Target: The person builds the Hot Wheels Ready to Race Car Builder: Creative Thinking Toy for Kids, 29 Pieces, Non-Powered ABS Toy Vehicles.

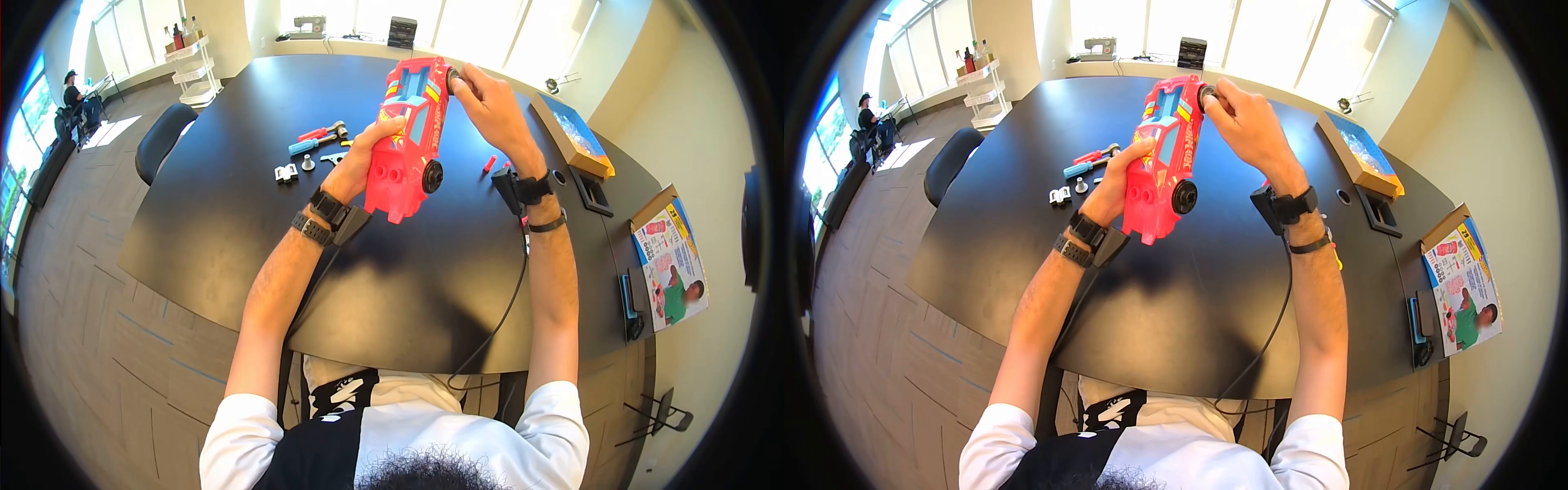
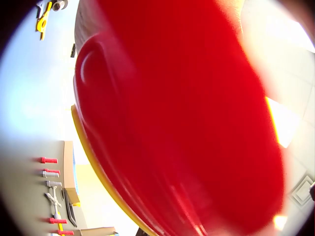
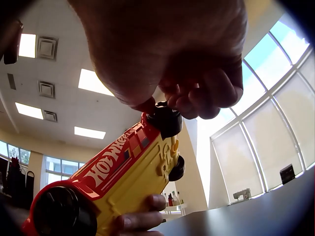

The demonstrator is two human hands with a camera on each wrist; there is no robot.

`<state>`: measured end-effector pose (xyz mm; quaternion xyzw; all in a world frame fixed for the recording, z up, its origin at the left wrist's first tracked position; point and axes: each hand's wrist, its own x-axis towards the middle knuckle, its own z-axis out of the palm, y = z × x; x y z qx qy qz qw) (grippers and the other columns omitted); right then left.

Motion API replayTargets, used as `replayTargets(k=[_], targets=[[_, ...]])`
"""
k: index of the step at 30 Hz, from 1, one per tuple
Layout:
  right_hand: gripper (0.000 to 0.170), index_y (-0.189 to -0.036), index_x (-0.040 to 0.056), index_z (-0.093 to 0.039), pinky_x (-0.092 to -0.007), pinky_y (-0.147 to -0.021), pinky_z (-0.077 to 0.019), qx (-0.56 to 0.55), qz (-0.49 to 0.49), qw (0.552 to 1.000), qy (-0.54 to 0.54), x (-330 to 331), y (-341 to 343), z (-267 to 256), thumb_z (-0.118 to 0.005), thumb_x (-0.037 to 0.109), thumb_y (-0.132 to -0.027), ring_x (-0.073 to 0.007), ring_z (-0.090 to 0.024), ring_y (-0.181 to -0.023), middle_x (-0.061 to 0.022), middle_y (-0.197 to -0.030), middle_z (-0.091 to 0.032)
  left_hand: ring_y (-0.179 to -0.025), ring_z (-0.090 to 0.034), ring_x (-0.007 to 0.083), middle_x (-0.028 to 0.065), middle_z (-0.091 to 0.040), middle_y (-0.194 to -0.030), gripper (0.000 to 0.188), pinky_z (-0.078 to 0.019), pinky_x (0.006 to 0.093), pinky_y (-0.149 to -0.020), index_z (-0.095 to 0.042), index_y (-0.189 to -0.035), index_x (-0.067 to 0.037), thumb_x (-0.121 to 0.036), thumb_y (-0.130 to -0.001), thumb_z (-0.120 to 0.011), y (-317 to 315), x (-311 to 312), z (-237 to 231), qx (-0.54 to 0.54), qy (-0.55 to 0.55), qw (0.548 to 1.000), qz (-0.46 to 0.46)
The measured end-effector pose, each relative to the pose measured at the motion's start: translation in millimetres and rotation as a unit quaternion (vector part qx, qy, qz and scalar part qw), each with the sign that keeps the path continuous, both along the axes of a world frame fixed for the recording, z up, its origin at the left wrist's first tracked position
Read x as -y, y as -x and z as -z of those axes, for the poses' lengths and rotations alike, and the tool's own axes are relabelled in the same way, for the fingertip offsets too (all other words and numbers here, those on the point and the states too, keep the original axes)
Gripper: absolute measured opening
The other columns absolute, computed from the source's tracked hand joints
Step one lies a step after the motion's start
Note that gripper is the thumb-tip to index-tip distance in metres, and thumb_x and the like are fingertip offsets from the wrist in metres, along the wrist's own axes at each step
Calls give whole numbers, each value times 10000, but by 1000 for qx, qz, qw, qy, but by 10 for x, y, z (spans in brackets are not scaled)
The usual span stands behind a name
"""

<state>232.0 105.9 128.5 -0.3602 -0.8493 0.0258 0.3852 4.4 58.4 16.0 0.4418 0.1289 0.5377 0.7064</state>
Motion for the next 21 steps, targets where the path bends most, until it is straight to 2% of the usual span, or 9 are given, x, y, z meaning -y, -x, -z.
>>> replayTargets(k=[3, 6, 9, 11, 15, 18, 19, 20, 21], targets=[[377, -1021, 7, -595, -437, -652, -497, -13, 14, 1000, 3, -18, -1, 47, -610, 379, -1082, -297, -614, -653, -124, -703, -626, -1040, -756, 208, 143, -726, -1221, 554, -645, 364, -909, -583, -1390, 12, -395, -1030, -689, -5, 7, -15, 1, 2, 1000, 0], [431, -1047, 7, -637, -424, -644, -504, -76, 13, 995, -66, 51, 38, 94, -615, 435, -1089, -271, -619, -640, -114, -723, -666, -1030, -757, 204, 139, -725, -1221, 558, -647, 358, -897, -584, -1389, 10, -403, -1030, -692, -3, 30, -37, -11, -19, 1000, -13], [533, -995, 0, -707, -396, -636, -508, -72, -12, 997, -9, 90, -4, 79, -619, 518, -1084, -243, -632, -629, -116, -728, -695, -1017, -759, 203, 139, -727, -1213, 558, -650, 357, -877, -584, -1384, 7, -411, -1031, -692, -27, -12, -16, -3, -25, 999, -38], [618, -893, -11, -751, -368, -617, -503, 2, 13, 991, 133, 95, -85, 65, -606, 556, -1089, -207, -638, -609, -122, -714, -704, -1016, -760, 204, 138, -729, -1205, 556, -650, 357, -873, -584, -1379, 3, -417, -1031, -694, -11, 21, -50, -6, -22, 999, -45], [680, -818, -10, -778, -333, -585, -494, -44, -16, 991, 126, 123, -96, 201, -590, 583, -1092, -176, -652, -606, -94, -677, -697, -1024, -767, 214, 144, -747, -1215, 577, -648, 359, -884, -598, -1387, 3, -453, -1047, -689, -7, 39, -89, -13, -18, 996, -83], [669, -881, -18, -779, -308, -548, -504, -48, -13, 980, 192, 223, -126, 233, -596, 592, -1087, -158, -660, -611, -87, -737, -725, -1004, -770, 201, 135, -752, -1215, 549, -647, 348, -866, -613, -1375, -6, -440, -1050, -693, -7, 57, -120, -33, -20, 991, -126], [642, -978, -25, -775, -301, -551, -529, -55, -35, 970, 233, 233, -134, 283, -610, 587, -1082, -161, -676, -633, -93, -809, -743, -1004, -770, 201, 135, -752, -1215, 549, -647, 348, -866, -613, -1375, -6, -440, -1050, -693, -9, 43, -113, -33, -20, 991, -125], [631, -1075, -32, -772, -295, -553, -555, -63, -58, 958, 273, 252, -141, 331, -624, 582, -1076, -164, -692, -655, -98, -880, -760, -1047, -761, 203, 133, -745, -1241, 560, -633, 357, -912, -603, -1397, -11, -451, -1058, -676, -4, 16, -91, -22, -4, 992, -127], [631, -1075, -32, -772, -295, -553, -555, -63, -58, 958, 273, 298, -141, 375, -624, 582, -1076, -164, -692, -655, -98, -880, -760, -1090, -752, 205, 131, -739, -1268, 572, -620, 366, -957, -593, -1418, -16, -462, -1066, -658, 3, -16, -68, -12, 12, 991, -129]])
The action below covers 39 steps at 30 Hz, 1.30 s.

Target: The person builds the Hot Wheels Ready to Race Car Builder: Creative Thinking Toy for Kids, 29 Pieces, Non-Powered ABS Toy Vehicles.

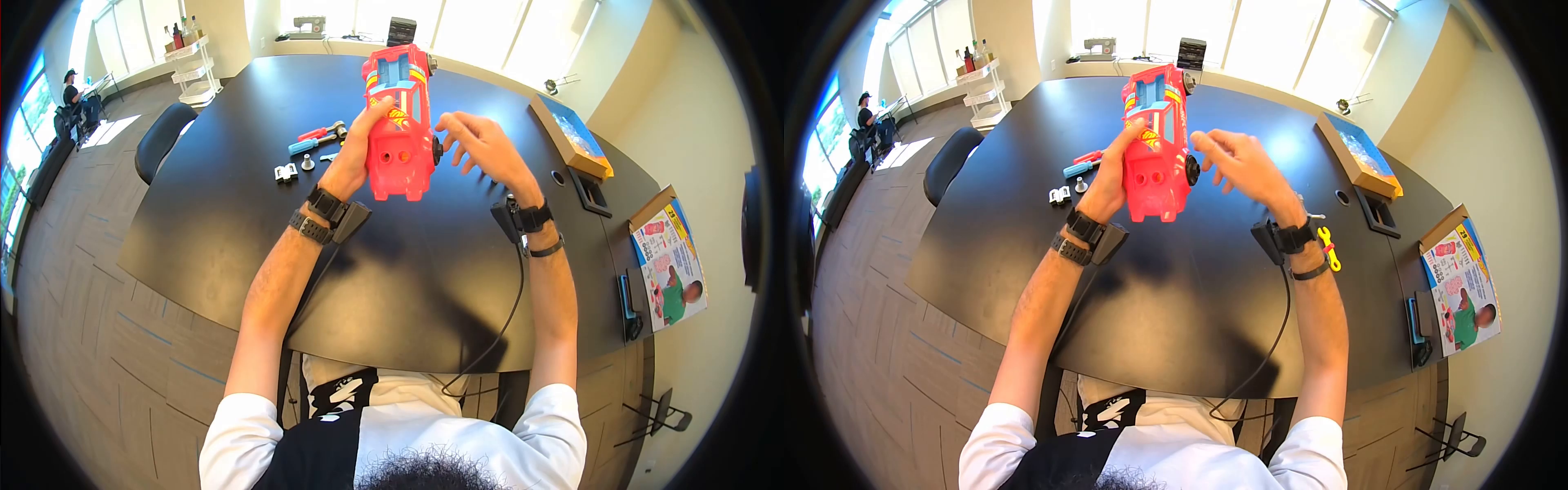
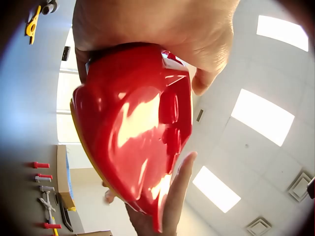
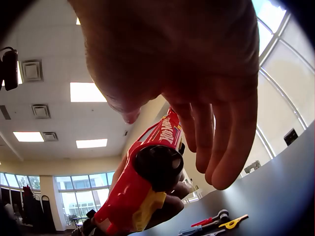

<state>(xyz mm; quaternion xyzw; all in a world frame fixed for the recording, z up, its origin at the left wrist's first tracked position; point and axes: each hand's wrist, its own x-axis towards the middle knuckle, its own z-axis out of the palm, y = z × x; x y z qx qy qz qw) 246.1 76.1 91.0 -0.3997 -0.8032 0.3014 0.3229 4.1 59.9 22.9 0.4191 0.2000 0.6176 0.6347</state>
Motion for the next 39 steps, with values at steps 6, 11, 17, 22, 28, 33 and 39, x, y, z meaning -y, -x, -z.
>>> replayTargets(k=[6, 11, 17, 22, 28, 33, 39], targets=[[659, -1458, -49, -567, -348, -695, -663, -75, -71, 993, 58, 113, -93, 344, -753, 426, -1041, -198, -775, -898, -176, -1126, -763, -1205, -701, 177, 98, -724, -1325, 545, -562, 351, -1025, -581, -1441, -59, -494, -1114, -550, 28, -151, 84, -15, -35, 998, 48], [673, -1454, -59, -543, -328, -696, -653, -194, -79, 975, 70, 316, -129, 394, -794, 388, -1018, -187, -775, -888, -166, -1173, -757, -1226, -699, 182, 107, -697, -1383, 578, -570, 371, -1056, -554, -1474, -49, -510, -1126, -554, -124, 36, -2, -18, -28, 999, 23], [561, -1360, -23, -635, -293, -624, -607, -57, 29, 998, 0, 547, -581, 181, -786, 397, -1020, -146, -761, -803, -142, -1136, -775, -1238, -705, 203, 133, -693, -1395, 619, -593, 386, -1060, -536, -1493, -15, -517, -1131, -552, -305, 22, 74, 21, 0, 992, 126], [364, -1165, 26, -756, -305, -613, -586, 22, 138, 990, -12, 656, -1346, 93, -780, 354, -1010, -144, -762, -771, -83, -926, -792, -1240, -714, 222, 150, -696, -1399, 595, -595, 391, -1061, -533, -1488, 14, -466, -1137, -541, -275, -59, 134, 8, 9, 993, 121], [309, -1111, 44, -777, -390, -745, -605, 255, 161, 948, -100, 583, -2247, 656, -834, 257, -896, -284, -757, -778, -121, -874, -773, -1249, -710, 228, 156, -689, -1409, 595, -589, 398, -1071, -527, -1487, 26, -454, -1135, -530, -279, -6, 101, -3, -1, 997, 78], [326, -983, 12, -786, -491, -853, -621, 357, 249, 898, -61, 547, -2388, 1339, -864, 292, -835, -400, -761, -894, -201, -943, -784, -1256, -707, 233, 164, -685, -1415, 607, -584, 401, -1078, -523, -1494, 32, -452, -1128, -541, -251, -63, 132, 11, -10, 996, 90], [451, -926, -29, -782, -499, -860, -632, 403, 365, 838, -38, 399, -2278, 1651, -845, 406, -825, -418, -775, -915, -238, -955, -785, -1245, -712, 228, 162, -690, -1407, 606, -584, 393, -1075, -524, -1492, 32, -445, -1120, -554, -261, -38, 119, 3, -9, 997, 75]])
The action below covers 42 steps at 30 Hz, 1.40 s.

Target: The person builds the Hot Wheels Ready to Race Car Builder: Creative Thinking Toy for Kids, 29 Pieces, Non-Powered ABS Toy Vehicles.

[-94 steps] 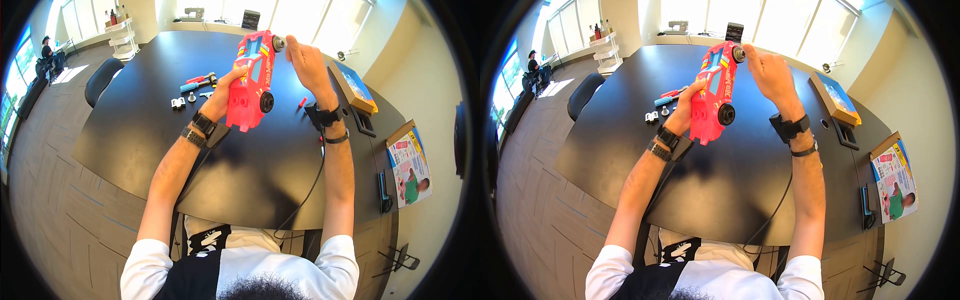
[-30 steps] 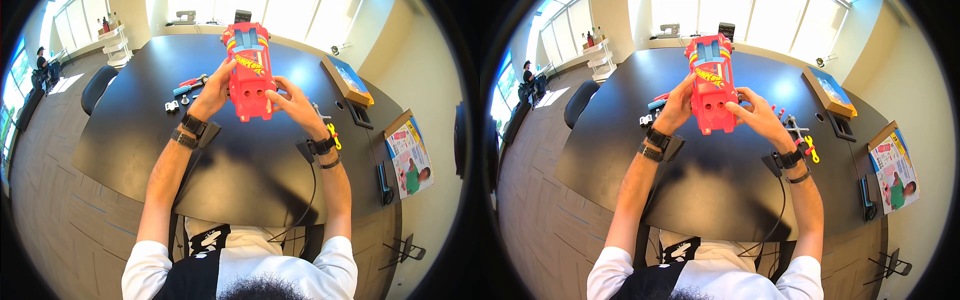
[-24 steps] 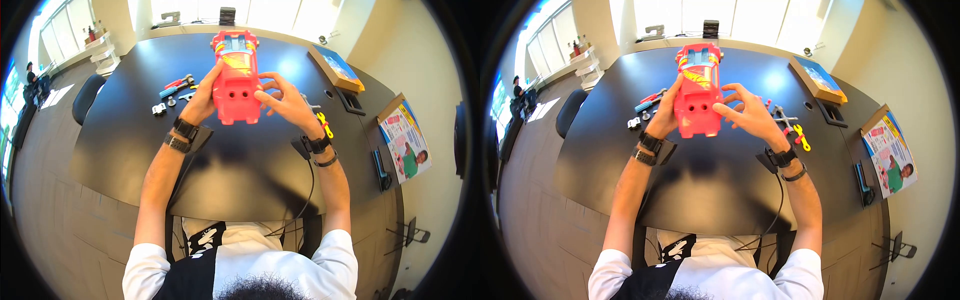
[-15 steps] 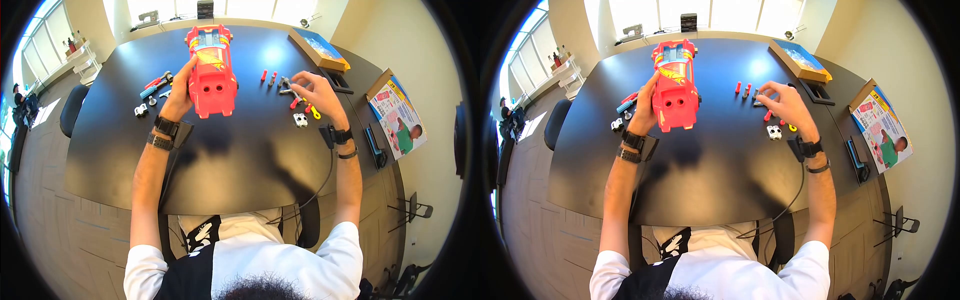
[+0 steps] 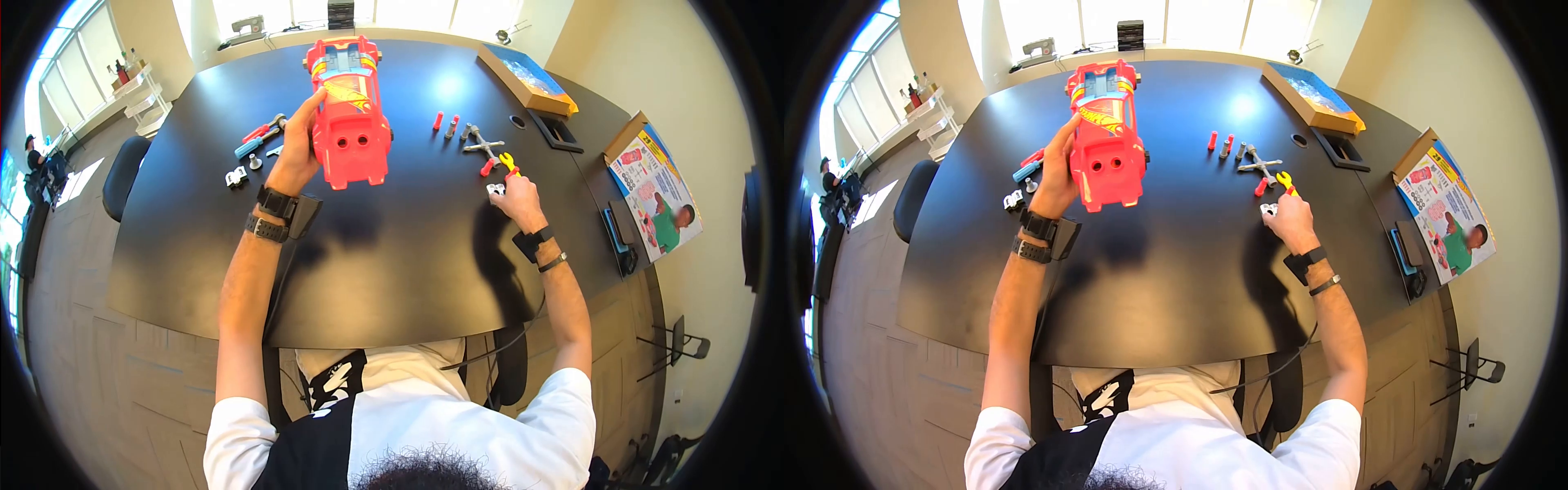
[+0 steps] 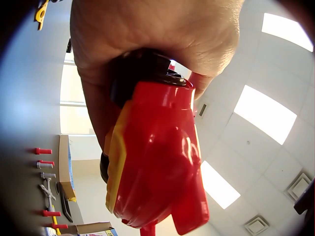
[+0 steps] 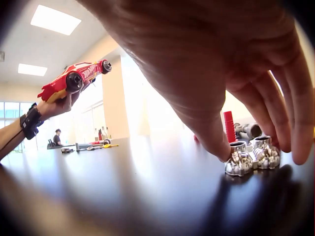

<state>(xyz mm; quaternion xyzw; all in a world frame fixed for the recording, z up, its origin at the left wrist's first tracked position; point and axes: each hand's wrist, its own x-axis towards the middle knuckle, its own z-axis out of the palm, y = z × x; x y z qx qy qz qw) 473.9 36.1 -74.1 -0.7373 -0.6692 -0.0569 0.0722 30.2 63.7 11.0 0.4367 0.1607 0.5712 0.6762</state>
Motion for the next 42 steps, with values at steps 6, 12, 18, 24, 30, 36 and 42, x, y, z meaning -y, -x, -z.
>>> replayTargets(k=[6, 12, 18, 24, 30, 36, 42], targets=[[438, -899, 1, -755, -435, -728, -585, -138, -103, 981, -89, 274, 563, -558, -872, 411, -800, -343, -740, -748, -166, -848, -758, -1252, -702, 190, 119, -674, -1417, 575, -596, 377, -1054, -499, -1523, -42, -454, -1127, -564, 10, -3, 17, -21, -9, 1000, -19], [463, -923, -10, -733, -428, -723, -572, -258, -228, 916, -208, 636, 1667, -1184, -886, 416, -829, -327, -718, -752, -164, -850, -745, -1313, -656, 165, 72, -620, -1478, 593, -585, 377, -1057, -433, -1578, -108, -476, -1134, -568, -96, -7, 85, -45, -34, 997, -48], [489, -957, -37, -698, -462, -701, -576, -215, -287, 899, -249, 482, 2227, -1228, -889, 398, -845, -350, -726, -792, -183, -904, -710, -1331, -637, 158, 53, -609, -1489, 602, -566, 371, -1055, -417, -1597, -130, -468, -1129, -589, -153, 60, 58, -59, -53, 994, -74], [512, -958, -38, -697, -454, -694, -575, -208, -283, 900, -260, 366, 2434, -1217, -892, 423, -849, -345, -724, -791, -184, -898, -709, -1290, -659, 190, 94, -634, -1438, 676, -575, 385, -1037, -438, -1558, -82, -278, -1015, -789, -116, 105, 10, -71, -83, 990, -84], [481, -942, -9, -743, -423, -668, -579, -288, -260, 901, -194, 337, 2145, -1443, -878, 449, -876, -317, -737, -711, -160, -794, -737, -1096, -755, 185, 96, -730, -1255, 642, -632, 363, -958, -539, -1409, -21, -93, -877, -892, -126, 112, -22, -73, -101, 987, -104], [361, -980, 26, -776, -431, -719, -596, -171, -208, 956, -115, -257, 1063, -1241, -856, 365, -887, -328, -754, -746, -160, -825, -760, -1134, -745, 185, 96, -722, -1279, 624, -629, 374, -980, -551, -1405, -31, -103, -886, -890, -79, 144, -91, -82, -91, 987, -103], [347, -1083, 45, -787, -451, -925, -607, -40, -192, 980, -22, -643, 147, -505, -892, 220, -801, -359, -754, -1023, -193, -1029, -778, -1176, -730, 188, 88, -703, -1325, 611, -622, 380, -999, -524, -1454, -43, -225, -962, -836, -25, 132, -128, -44, -71, 993, -82]])
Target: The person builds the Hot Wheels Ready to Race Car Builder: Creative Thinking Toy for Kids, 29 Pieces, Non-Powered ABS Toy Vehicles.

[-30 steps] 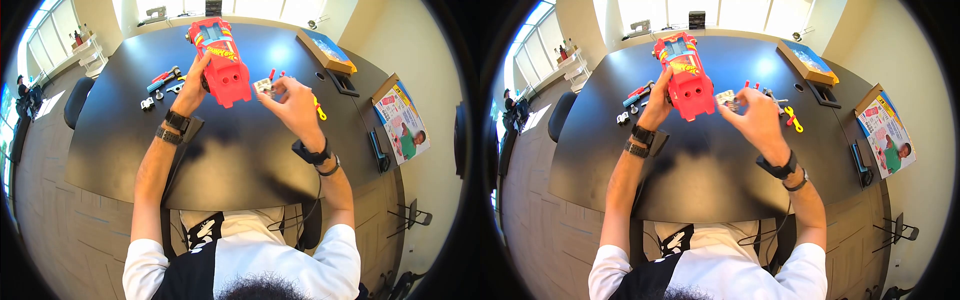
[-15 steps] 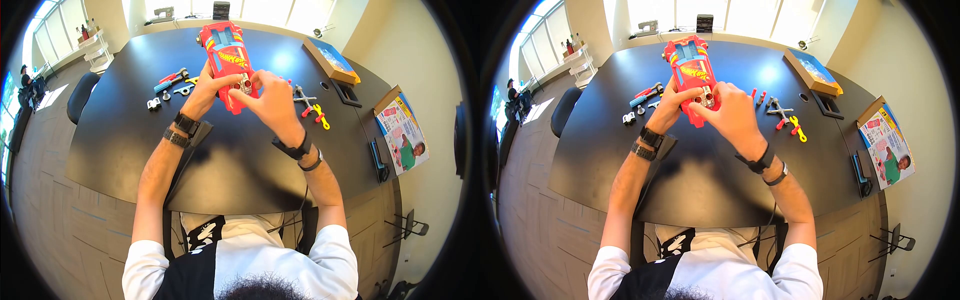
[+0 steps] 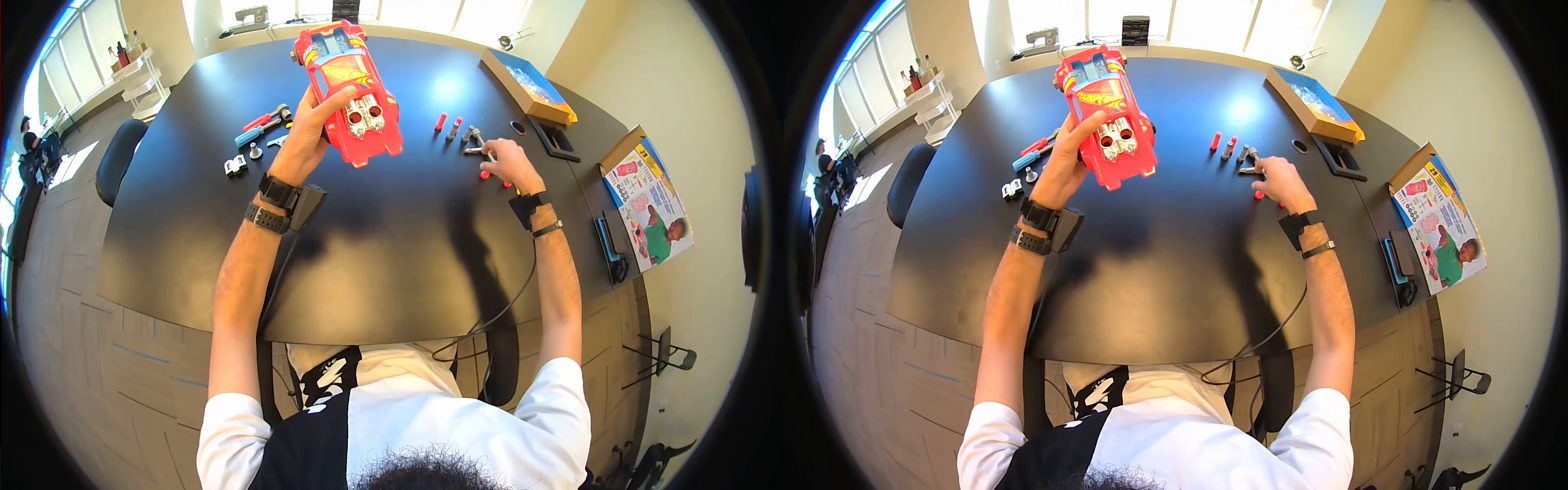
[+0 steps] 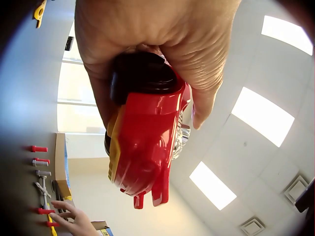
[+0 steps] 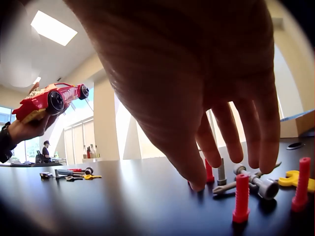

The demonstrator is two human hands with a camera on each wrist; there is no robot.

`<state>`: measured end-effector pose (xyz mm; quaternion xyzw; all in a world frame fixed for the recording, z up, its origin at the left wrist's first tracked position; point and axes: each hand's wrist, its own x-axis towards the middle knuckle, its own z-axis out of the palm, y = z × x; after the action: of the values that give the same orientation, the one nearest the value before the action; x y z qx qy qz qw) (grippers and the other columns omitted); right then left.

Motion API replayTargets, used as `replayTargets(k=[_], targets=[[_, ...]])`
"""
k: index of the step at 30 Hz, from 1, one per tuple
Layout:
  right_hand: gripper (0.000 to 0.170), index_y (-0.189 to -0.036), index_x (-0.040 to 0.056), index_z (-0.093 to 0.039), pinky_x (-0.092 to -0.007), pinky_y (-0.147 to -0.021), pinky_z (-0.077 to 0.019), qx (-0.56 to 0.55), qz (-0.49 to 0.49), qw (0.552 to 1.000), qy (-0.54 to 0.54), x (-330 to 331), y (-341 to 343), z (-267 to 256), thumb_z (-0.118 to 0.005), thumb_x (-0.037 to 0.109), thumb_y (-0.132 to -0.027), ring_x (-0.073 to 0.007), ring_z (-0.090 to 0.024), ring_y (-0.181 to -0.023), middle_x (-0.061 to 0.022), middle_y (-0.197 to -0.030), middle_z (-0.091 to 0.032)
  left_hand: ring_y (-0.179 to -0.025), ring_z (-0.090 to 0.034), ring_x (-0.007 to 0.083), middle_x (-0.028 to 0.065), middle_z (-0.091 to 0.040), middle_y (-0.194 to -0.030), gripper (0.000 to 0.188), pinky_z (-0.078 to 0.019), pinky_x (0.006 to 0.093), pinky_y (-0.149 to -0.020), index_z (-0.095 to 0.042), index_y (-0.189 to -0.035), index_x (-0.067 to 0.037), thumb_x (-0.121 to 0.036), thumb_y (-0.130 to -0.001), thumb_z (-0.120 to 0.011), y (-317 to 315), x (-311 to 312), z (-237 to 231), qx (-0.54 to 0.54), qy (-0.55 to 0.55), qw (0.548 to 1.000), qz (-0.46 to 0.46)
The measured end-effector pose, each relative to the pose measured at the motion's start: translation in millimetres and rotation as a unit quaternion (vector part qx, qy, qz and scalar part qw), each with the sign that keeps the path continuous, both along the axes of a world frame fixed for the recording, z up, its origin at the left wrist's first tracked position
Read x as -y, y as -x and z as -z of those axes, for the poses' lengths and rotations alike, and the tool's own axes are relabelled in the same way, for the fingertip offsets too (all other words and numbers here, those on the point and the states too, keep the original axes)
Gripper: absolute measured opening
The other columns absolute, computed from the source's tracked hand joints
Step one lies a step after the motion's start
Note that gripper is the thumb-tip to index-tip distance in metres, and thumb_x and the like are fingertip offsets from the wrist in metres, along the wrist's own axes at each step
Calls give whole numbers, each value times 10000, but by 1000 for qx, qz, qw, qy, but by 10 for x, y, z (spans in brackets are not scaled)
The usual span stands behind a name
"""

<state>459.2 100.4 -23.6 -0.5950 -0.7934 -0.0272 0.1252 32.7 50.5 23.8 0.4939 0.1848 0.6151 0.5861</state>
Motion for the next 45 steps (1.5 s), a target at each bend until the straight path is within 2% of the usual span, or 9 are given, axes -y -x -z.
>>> replayTargets(k=[7, 12, 14, 21, 23, 26, 29, 35, 45], targets=[[248, -1022, 55, -794, -481, -927, -620, 30, 55, 992, 106, -163, -83, 469, -834, 49, -777, -398, -754, -1058, -200, -1059, -774, -1185, -732, 193, 85, -704, -1329, 605, -627, 390, -997, -521, -1467, -49, -225, -968, -814, 56, 5, 20, -11, 7, 1000, 10], [163, -983, 75, -801, -507, -899, -618, 91, 7, 995, 41, -139, 40, 401, -773, 54, -823, -406, -767, -1002, -209, -1005, -781, -1195, -729, 195, 83, -707, -1323, 634, -632, 393, -985, -512, -1478, -51, -226, -952, -821, 39, -65, 87, -39, -14, 999, -7], [117, -973, 72, -788, -476, -831, -622, -66, -49, 995, -51, -17, 290, 189, -763, 98, -861, -387, -768, -884, -191, -926, -785, -1203, -724, 196, 88, -698, -1336, 663, -629, 395, -992, -500, -1497, -50, -253, -952, -819, 31, -54, 84, -52, -22, 998, -22], [147, -1052, 32, -782, -323, -704, -590, -255, -134, 956, -59, 710, 1327, -954, -763, 128, -942, -182, -768, -779, -87, -882, -817, -1258, -695, 199, 93, -657, -1403, 668, -611, 405, -1029, -468, -1534, -78, -331, -991, -763, 37, -30, 64, -29, -9, 1000, 0], [162, -1099, 5, -784, -309, -729, -593, -354, -213, 904, -112, 803, 1513, -1045, -754, 91, -965, -137, -767, -822, -85, -937, -827, -1289, -677, 200, 89, -652, -1407, 630, -590, 399, -1063, -462, -1534, -89, -345, -1019, -720, 63, -77, 103, 7, 28, 999, 37], [168, -1123, -2, -781, -328, -762, -597, -372, -296, 864, -167, 931, 1747, -1123, -756, 67, -972, -148, -767, -855, -117, -997, -821, -1279, -694, 205, 107, -691, -1419, 589, -567, 404, -1088, -537, -1515, -57, -430, -1067, -620, 47, -153, 161, -4, 38, 999, 7], [186, -1152, 0, -777, -352, -807, -599, -336, -324, 870, -162, 1071, 1908, -1166, -762, 55, -975, -199, -776, -910, -136, -1034, -806, -1281, -675, 207, 97, -643, -1411, 564, -577, 403, -1070, -465, -1522, -101, -330, -1050, -671, 43, -166, 149, 14, 39, 999, 24], [197, -1117, 20, -774, -395, -846, -593, -230, -332, 890, -212, 948, 2050, -989, -806, 113, -946, -319, -733, -949, -136, -1029, -776, -1262, -671, 199, 100, -641, -1399, 573, -569, 394, -1051, -459, -1524, -93, -319, -1044, -674, 32, -123, 122, -7, 36, 999, 10], [256, -994, 77, -726, -442, -823, -527, -8, -248, 920, -304, 1002, 2116, -972, -794, 321, -952, -279, -658, -924, -73, -930, -702, -1249, -691, 187, 90, -652, -1420, 559, -569, 388, -1063, -469, -1550, -119, -314, -1059, -652, 5, -145, 150, -8, 19, 1000, -18]])
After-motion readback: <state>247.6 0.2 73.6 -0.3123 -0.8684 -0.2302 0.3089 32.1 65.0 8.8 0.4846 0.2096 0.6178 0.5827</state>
